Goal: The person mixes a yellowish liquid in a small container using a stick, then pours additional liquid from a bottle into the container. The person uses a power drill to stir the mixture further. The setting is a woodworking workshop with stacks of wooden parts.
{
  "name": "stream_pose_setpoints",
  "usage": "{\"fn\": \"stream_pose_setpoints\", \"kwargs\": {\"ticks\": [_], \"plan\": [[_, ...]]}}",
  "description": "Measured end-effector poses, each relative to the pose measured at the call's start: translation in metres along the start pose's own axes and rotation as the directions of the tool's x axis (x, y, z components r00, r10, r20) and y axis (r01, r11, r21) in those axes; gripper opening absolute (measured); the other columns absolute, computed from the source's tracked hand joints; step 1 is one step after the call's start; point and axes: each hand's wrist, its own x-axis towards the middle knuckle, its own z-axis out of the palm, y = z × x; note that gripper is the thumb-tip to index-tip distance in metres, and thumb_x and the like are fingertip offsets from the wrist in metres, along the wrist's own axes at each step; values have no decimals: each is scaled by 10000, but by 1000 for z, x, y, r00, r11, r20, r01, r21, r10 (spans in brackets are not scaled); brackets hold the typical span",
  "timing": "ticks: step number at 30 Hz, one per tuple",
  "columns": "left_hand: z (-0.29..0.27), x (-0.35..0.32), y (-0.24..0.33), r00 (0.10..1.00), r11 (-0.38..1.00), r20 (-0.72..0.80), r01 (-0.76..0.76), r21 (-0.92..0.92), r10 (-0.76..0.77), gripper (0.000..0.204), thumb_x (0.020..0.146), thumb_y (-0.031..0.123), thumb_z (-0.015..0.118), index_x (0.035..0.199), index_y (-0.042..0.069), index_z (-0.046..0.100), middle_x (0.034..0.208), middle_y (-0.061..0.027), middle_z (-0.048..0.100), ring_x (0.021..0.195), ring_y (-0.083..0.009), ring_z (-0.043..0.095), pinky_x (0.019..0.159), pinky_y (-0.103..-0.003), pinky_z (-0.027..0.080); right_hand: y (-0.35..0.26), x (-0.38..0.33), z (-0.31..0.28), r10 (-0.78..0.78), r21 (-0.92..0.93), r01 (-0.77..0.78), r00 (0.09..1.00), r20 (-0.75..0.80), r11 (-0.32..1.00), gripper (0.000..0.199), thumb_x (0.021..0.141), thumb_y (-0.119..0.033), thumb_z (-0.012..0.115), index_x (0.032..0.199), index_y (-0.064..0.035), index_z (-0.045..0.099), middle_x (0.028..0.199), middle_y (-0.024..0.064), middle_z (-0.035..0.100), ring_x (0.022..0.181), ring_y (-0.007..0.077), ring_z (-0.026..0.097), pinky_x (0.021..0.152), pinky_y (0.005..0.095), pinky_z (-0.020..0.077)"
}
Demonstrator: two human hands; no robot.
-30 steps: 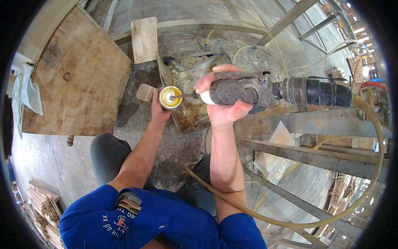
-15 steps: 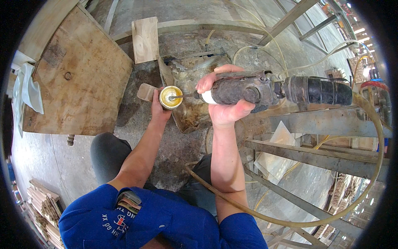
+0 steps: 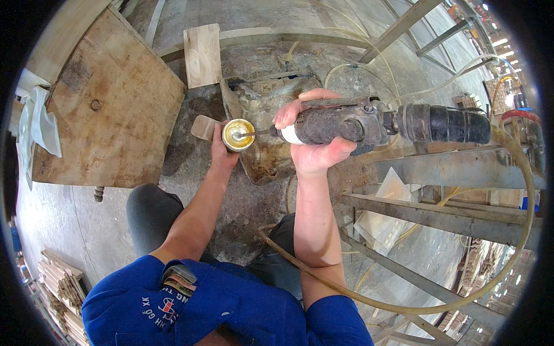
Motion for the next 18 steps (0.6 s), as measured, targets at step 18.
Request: {"fn": "stream_pose_setpoints", "kwargs": {"ticks": [18], "plan": [[3,-1,-2,1000,1000,-3,9,-18,-9,372,932,388,404,1118,77,489,1072,-74,569,1007,-230,555,850,-412,475,-1,0,0,-6,-4,6,1000,8,1000,943,577,-887,374,1039,-73,492,662,69,533,585,205,502,561,367,423]]}}
